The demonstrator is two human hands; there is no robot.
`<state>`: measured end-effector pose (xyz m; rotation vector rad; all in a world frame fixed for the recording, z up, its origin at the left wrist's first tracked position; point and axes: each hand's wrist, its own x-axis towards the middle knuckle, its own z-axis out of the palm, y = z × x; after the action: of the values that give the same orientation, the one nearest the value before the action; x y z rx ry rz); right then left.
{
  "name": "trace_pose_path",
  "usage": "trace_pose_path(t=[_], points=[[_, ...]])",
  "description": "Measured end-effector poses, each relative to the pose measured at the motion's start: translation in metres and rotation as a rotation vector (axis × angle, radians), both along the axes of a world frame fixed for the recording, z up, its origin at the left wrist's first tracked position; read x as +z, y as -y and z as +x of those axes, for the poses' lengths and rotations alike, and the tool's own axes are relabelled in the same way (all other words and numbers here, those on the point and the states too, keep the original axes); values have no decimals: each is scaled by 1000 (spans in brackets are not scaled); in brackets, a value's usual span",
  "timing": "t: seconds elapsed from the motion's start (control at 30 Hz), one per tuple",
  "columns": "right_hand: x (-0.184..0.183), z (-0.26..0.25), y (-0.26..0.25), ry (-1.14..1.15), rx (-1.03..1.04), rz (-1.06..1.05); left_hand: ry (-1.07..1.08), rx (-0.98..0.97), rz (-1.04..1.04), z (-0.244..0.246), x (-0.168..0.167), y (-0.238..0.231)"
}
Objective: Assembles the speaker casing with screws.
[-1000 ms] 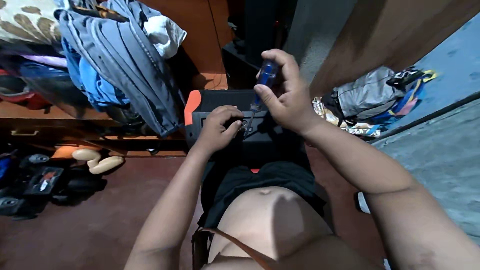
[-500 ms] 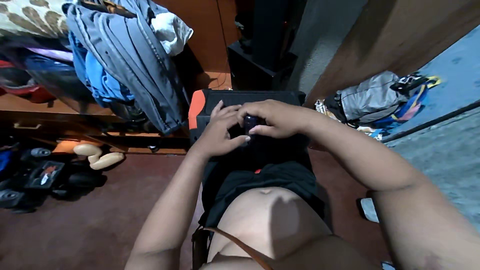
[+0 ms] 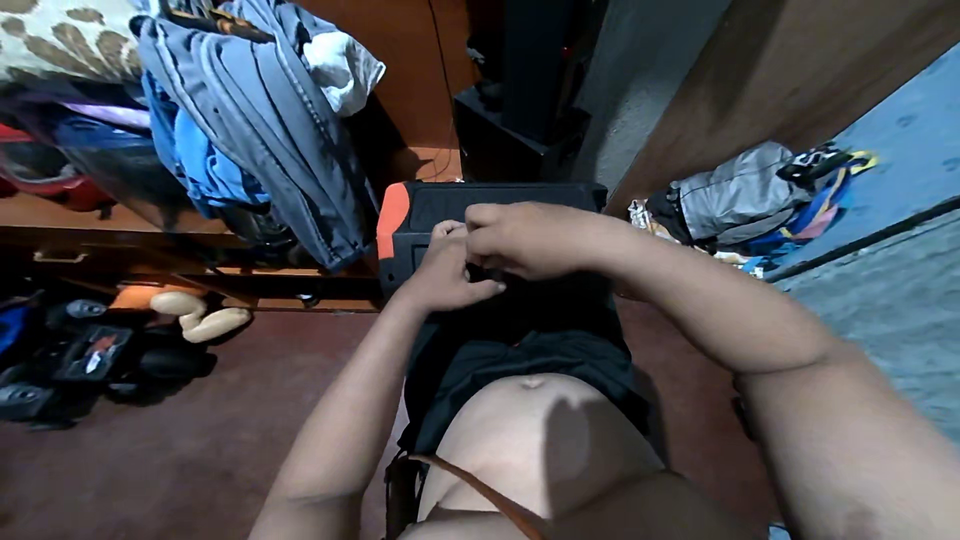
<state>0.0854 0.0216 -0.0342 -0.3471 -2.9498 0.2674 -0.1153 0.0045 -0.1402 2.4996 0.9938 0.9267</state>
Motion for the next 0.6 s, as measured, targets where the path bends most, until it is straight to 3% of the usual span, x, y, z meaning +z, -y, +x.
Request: trace_pose_path(t=[0.2, 0.37, 0.43, 0.5, 0.6], points=[[6, -18, 10, 151, -325, -37, -58, 22, -47, 1, 8, 0], [8, -10, -4, 127, 85, -30, 55, -87, -165, -5, 2, 5], [7, -10, -2, 80, -15, -78, 50, -82, -139, -5, 2, 3], [-5, -13, 12, -146, -265, -190, 11, -45, -86, -4, 7, 4], [-38, -30, 31, -697, -552, -352, 8, -19, -60, -4, 5, 1]])
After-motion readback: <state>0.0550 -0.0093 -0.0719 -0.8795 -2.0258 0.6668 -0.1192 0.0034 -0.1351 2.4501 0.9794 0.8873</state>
